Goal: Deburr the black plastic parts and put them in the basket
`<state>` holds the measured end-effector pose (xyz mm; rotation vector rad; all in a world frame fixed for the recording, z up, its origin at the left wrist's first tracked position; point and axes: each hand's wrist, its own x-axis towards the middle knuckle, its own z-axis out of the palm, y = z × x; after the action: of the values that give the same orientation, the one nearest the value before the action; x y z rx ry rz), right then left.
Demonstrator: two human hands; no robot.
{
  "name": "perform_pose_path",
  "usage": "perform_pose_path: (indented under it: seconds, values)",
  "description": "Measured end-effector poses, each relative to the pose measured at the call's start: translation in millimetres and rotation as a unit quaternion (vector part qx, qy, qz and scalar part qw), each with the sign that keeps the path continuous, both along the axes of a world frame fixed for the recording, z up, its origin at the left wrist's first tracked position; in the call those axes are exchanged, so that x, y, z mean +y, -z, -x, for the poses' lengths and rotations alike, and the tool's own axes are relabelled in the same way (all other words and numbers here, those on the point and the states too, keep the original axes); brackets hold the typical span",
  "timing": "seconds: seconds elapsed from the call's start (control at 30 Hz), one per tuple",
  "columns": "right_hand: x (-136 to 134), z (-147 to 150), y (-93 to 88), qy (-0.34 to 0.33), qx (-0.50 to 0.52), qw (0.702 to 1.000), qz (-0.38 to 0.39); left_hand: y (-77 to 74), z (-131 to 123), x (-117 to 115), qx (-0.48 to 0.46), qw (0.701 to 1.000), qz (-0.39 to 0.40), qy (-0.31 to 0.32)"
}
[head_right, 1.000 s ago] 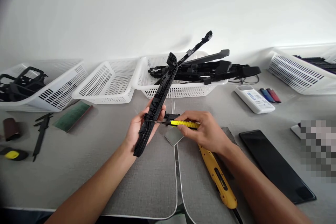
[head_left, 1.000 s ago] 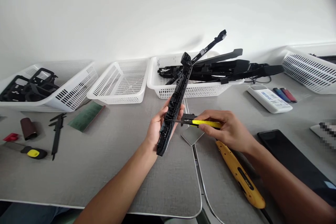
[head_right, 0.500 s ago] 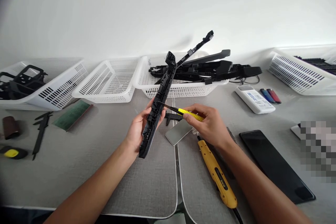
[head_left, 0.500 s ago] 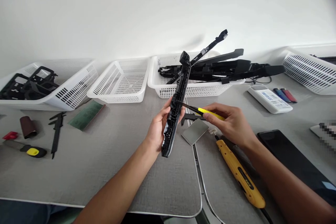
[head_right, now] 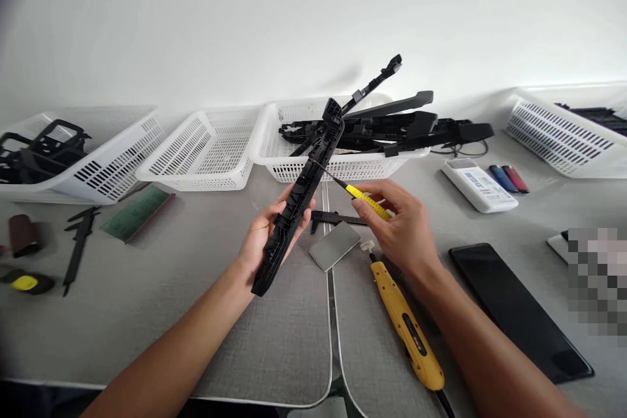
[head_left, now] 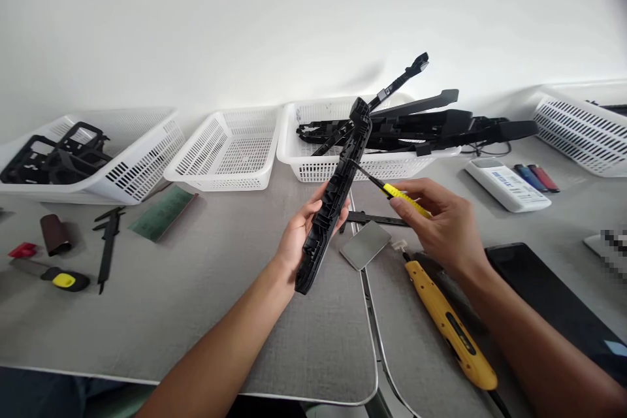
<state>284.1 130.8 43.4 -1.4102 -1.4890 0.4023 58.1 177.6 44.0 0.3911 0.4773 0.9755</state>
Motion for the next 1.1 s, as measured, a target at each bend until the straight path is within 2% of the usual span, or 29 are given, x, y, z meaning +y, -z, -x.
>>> perform_pose_path:
  seconds: [0.13,0.3,0.53,0.83,1.0,1.03,1.1]
  values:
    - [1.9,0.3,2.2,-0.027,-0.04,0.999,-0.011,4.5,-0.9,-0.4,0.006,1.0,-0.005,0.02]
    - [-1.3,3.4,0.1,-0.055,-0.04,0.998,-0.009,0.3,-0.4,1.6,0.01,1.0,0.014,-0.011]
    - [-8.4,14.3,-9.4,-0.176,-0.051,0.983,-0.009,-2.0,3.2,6.9,0.022,0.999,0.012,-0.02]
    - [-12.7,14.3,-17.9,-0.232,-0.03,0.972,0.025,1.3,6.6,9.7,0.029,0.999,0.006,-0.041]
    - [-16.6,24.8,-19.2,-0.342,-0.048,0.934,0.087,-0.2,7.7,11.5,0.019,0.999,0.016,-0.045]
    - [-16.8,25.7,-19.0,-0.349,-0.047,0.931,0.096,0.0,8.0,11.7,0.018,0.999,0.015,-0.043]
    - [-16.2,24.1,-18.5,-0.321,-0.036,0.94,0.11,1.0,8.2,11.7,0.02,0.999,0.009,-0.032]
